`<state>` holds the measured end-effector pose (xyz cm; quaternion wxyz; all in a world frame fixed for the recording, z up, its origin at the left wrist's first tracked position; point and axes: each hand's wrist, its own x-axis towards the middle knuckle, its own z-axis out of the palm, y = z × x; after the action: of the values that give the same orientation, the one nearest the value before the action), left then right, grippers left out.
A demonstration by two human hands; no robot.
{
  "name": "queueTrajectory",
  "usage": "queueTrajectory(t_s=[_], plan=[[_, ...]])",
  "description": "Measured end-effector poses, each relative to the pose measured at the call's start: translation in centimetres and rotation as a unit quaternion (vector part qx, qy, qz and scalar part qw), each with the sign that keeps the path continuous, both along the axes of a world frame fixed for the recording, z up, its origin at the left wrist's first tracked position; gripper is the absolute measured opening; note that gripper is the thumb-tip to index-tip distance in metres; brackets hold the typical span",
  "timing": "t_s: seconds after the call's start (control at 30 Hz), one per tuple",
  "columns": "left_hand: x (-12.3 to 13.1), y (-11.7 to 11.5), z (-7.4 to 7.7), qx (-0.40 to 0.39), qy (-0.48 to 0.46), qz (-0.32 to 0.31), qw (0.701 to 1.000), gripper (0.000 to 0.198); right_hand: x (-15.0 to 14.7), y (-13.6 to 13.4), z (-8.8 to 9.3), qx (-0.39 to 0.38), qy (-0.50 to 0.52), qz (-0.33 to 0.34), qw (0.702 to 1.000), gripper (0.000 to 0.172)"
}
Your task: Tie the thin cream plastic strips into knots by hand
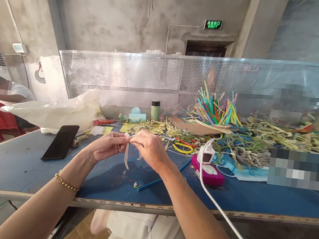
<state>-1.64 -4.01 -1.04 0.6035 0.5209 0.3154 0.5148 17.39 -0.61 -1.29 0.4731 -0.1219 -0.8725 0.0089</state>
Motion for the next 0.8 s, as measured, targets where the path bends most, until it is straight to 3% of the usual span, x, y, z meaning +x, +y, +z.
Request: queueTrajectory(t_s=[0.2,0.3,0.43,0.53,0.6,0.67,0.8], plan=[[0.1,0.1,-0.1,0.051,0.028,0.058,0.997,0.024,0.0,-0.1,0.4,-0.055,0.014,0.010,0.998,0.025],[0.2,0.0,-0.1,0.067,0.040,0.102,0.992,0.024,0.3,0.6,0.5,-0.156,0.051,-0.025,0.986,0.036],[0.5,-0.1,-0.1,0.084,0.042,0.109,0.990,0.024,0.5,1.1,0.2,-0.330,0.038,-0.052,0.942,0.017],[0.6,-0.1,-0.2,0.091,0.051,0.090,0.990,0.023,0.2,0.6,0.0,-0.421,0.032,0.023,0.906,0.028],[0.6,0.0,-0.3,0.092,0.053,0.079,0.991,0.022,-0.2,0.3,0.1,-0.475,0.090,0.065,0.873,0.030],[0.6,0.1,-0.4,0.090,0.052,0.077,0.992,0.022,-0.6,0.1,0.2,-0.492,0.158,0.066,0.853,0.033],[0.6,0.0,-0.5,0.087,0.053,0.072,0.992,0.020,-1.0,0.1,0.3,-0.448,0.219,0.043,0.866,0.030]])
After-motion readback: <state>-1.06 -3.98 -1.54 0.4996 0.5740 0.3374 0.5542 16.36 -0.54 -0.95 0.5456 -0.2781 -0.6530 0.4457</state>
